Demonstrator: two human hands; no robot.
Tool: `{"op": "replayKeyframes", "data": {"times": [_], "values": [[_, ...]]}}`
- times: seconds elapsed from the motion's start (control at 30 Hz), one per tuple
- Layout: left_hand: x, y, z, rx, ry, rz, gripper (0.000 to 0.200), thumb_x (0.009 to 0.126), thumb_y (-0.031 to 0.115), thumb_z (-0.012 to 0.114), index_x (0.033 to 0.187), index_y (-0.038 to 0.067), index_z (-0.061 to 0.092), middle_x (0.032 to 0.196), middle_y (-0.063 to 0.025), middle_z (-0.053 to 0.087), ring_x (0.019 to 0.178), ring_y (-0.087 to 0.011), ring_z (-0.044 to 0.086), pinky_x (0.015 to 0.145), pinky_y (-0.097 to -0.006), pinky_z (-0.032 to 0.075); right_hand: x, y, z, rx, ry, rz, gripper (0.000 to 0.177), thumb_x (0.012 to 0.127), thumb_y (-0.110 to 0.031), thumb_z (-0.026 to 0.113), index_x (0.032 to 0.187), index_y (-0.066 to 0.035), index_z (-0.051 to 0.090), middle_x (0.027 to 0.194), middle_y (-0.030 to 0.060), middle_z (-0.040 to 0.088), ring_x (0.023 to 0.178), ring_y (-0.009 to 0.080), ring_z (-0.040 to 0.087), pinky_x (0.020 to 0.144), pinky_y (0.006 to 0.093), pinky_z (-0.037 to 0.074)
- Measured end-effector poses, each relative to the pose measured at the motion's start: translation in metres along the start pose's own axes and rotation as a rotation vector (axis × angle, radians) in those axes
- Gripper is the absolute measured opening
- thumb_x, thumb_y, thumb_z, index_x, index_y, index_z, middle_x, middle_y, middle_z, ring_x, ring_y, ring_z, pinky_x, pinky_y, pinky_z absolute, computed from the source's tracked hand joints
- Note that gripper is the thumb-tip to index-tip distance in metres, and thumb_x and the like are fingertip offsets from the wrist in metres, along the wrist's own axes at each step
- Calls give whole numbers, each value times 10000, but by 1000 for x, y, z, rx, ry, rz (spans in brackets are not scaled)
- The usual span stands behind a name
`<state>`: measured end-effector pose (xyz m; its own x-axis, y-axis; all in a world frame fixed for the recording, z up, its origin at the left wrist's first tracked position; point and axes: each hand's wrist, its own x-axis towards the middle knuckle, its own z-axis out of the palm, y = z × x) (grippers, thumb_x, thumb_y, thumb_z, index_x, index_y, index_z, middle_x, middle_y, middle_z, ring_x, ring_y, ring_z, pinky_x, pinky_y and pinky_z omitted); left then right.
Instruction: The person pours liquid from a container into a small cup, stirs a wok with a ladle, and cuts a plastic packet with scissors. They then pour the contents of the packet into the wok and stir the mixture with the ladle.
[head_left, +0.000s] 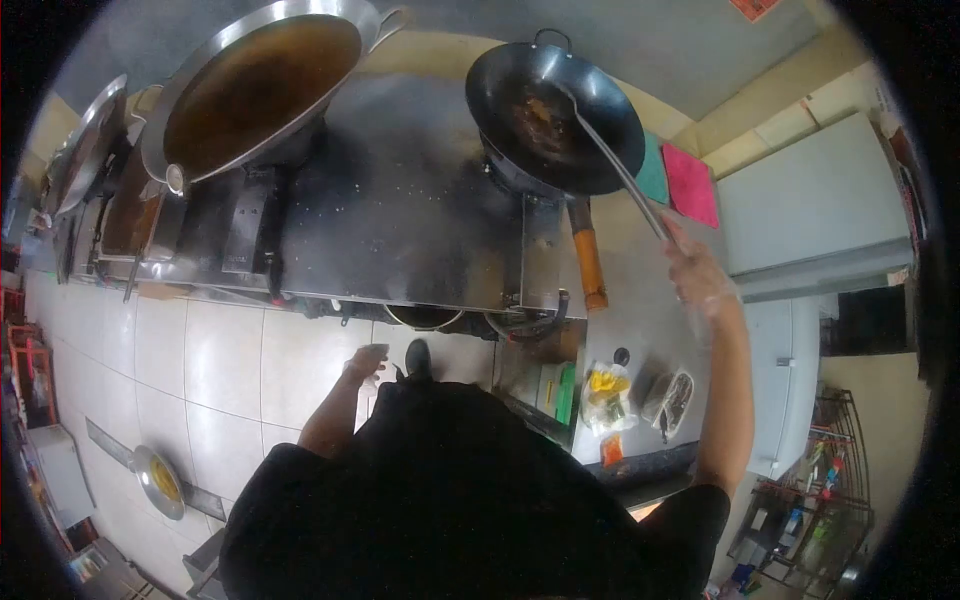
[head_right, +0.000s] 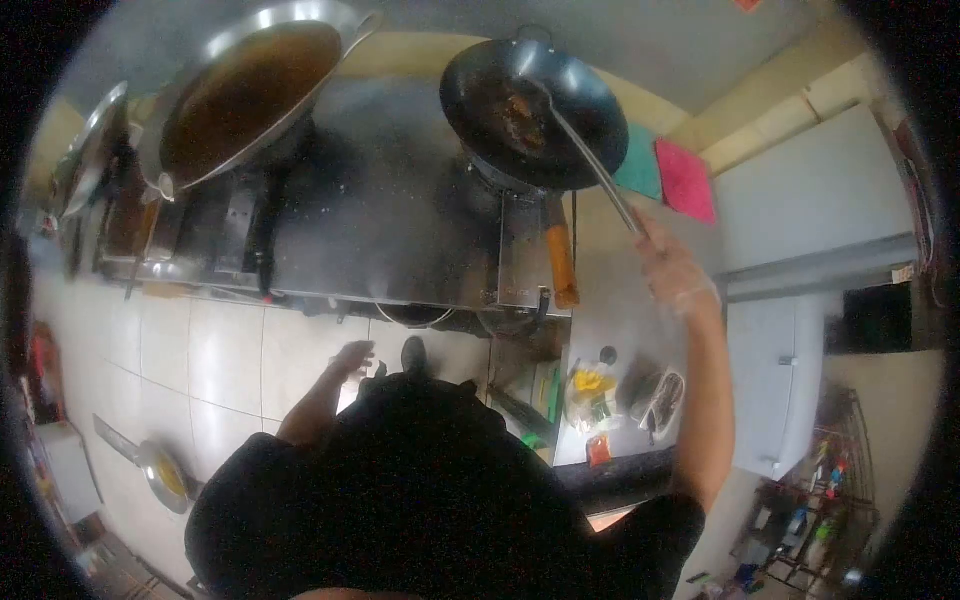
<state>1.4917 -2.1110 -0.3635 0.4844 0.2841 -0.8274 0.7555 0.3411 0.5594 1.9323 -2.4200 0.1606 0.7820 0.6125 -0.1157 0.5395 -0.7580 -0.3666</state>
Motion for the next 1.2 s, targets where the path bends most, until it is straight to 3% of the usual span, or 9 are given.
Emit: {"op": "replayKeyframes", "data": {"times": [0.03, 0.17, 0.27, 0.37, 0.43, 0.57, 0.63, 0.87, 1.2], "values": [[-10, -10, -1, -69, 14, 0, 515, 960, 494, 618, 1330, 136, 607, 1103, -76, 689, 876, -218, 657, 655, -426, 559, -6, -15, -11, 371, -229, 410, 438, 1033, -388, 525, 1447, -247, 510, 706, 64, 597, 491, 185, 559, 451, 325, 462], [7, -76, -13, -83, -50, -225, 432, 953, 461, 637, 1256, 152, 639, 1027, -65, 674, 821, -201, 639, 641, -433, 553, 27, 20, 11, 742, -204, 591, 439, 1035, -464, 511, 1425, -263, 527, 653, -23, 450, 426, 65, 374, 370, 237, 305], [-3, -92, -16, -113, -77, -264, 386, 952, 394, 645, 1220, 115, 648, 984, -70, 654, 808, -208, 628, 637, -424, 558, 50, 53, 29, 855, -527, 699, 439, 1034, -486, 497, 1404, -255, 536, 689, -11, 493, 433, 59, 379, 379, 236, 279], [-2, -103, -11, -222, -47, -224, 447, 972, 344, 611, 1249, -6, 597, 1066, -105, 670, 941, -236, 653, 660, -403, 574, 33, 32, 34, 453, -303, 491, 467, 1056, -445, 443, 1445, -191, 499, 806, 113, 643, 567, 192, 602, 504, 336, 480], [7, -109, -7, -261, -73, -223, 453, 974, 348, 611, 1254, -7, 594, 1093, -110, 673, 971, -239, 655, 661, -404, 576, 42, 92, 58, -363, 156, -426, 475, 1073, -360, 387, 1505, -166, 419, 1114, 241, 682, 958, 376, 684, 859, 460, 539], [5, -93, 1, -214, -43, -160, 480, 970, 399, 622, 1310, 62, 586, 1151, -116, 674, 949, -264, 671, 659, -468, 569, -19, -19, -1, -357, -173, -32, 492, 1073, -286, 347, 1551, -168, 330, 1318, 261, 587, 1227, 450, 543, 1082, 495, 402], [11, -99, 4, -113, -41, -11, 509, 960, 459, 624, 1342, 125, 584, 1154, -116, 673, 889, -283, 678, 657, -540, 551, -27, -42, -7, -447, -331, 113, 520, 1069, -281, 358, 1572, -173, 276, 1300, 263, 597, 1173, 441, 585, 1044, 508, 437], [-9, -78, 6, -134, -62, -144, 527, 961, 471, 625, 1351, 120, 582, 1163, -121, 677, 893, -279, 672, 658, -508, 566, -24, -18, 39, -628, -164, -103, 540, 1077, -295, 342, 1578, -136, 221, 1122, 258, 675, 1054, 445, 638, 962, 524, 486], [-7, -98, 9, -160, -10, -189, 557, 946, 464, 610, 1373, 111, 551, 1200, -126, 649, 981, -304, 648, 738, -573, 551, -19, -45, 42, -612, -208, 9, 516, 1069, -254, 330, 1568, -137, 280, 1106, 277, 667, 1040, 457, 637, 923, 531, 506]]}}
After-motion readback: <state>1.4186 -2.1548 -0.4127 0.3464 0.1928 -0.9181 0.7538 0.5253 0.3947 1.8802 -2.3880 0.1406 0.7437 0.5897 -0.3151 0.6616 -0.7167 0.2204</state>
